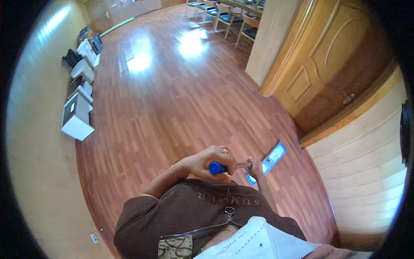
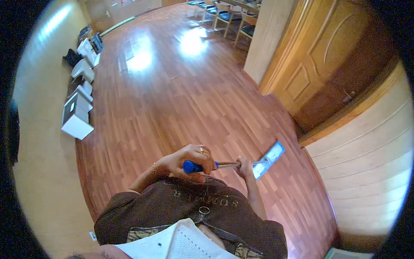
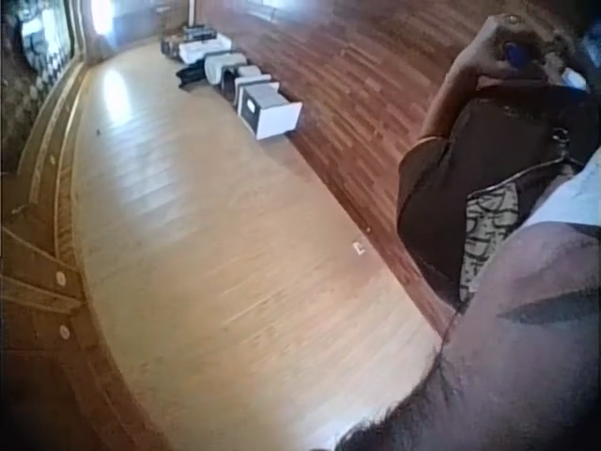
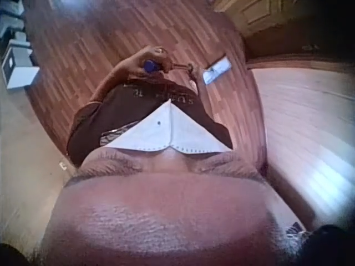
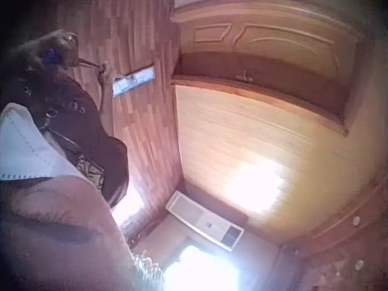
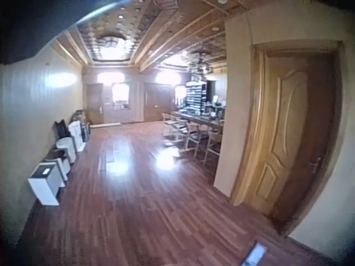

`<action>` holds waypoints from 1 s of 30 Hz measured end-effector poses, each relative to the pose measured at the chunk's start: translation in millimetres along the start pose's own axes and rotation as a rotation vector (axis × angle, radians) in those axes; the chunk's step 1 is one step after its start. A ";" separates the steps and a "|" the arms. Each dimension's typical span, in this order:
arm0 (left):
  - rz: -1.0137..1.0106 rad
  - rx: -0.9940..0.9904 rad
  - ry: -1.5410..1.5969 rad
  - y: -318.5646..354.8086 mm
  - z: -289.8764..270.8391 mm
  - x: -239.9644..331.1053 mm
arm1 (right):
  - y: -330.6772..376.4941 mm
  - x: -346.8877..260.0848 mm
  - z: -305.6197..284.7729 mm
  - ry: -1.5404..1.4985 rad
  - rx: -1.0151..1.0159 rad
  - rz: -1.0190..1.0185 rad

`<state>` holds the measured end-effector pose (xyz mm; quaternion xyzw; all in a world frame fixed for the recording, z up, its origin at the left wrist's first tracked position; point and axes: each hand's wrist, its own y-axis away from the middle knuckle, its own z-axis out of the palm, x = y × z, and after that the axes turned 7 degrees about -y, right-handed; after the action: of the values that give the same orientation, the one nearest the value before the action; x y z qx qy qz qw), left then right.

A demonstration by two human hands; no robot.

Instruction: Mopping a wooden floor using a flat mop in a workshop area.

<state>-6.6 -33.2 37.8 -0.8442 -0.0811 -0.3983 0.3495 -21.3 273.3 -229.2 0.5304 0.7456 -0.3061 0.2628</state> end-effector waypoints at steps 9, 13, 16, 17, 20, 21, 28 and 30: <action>-0.026 -0.188 0.302 3.5 27.5 -74.4 | 104.9 41.3 35.6 -0.519 0.469 0.520; -0.130 -0.366 0.385 17.2 9.9 -77.2 | 114.1 -32.5 37.6 -0.041 0.381 0.411; -0.100 -0.417 0.439 25.1 -13.4 -79.2 | 119.4 -24.3 62.2 -0.056 0.351 0.459; -0.131 -0.423 0.462 31.5 -21.9 -79.5 | 117.4 -30.9 65.2 -0.030 0.223 0.498; -0.105 -0.377 0.483 39.3 -54.5 -79.4 | 99.2 -41.6 95.2 0.036 0.412 0.276; -0.105 -0.366 0.469 44.2 -65.6 -79.9 | 79.8 -68.1 94.9 -0.033 0.447 0.289; -0.157 -0.218 0.350 63.7 -110.9 -42.3 | 22.2 -78.0 110.4 -0.080 0.157 0.312; -0.174 -0.137 0.273 66.1 -122.1 -33.2 | 5.8 -72.5 113.5 -0.101 0.144 0.283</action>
<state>-76.6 -157.5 32.3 -0.7938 -0.0782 -0.5427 0.2630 13.5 145.6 -254.8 0.6314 0.6256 -0.3450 0.3015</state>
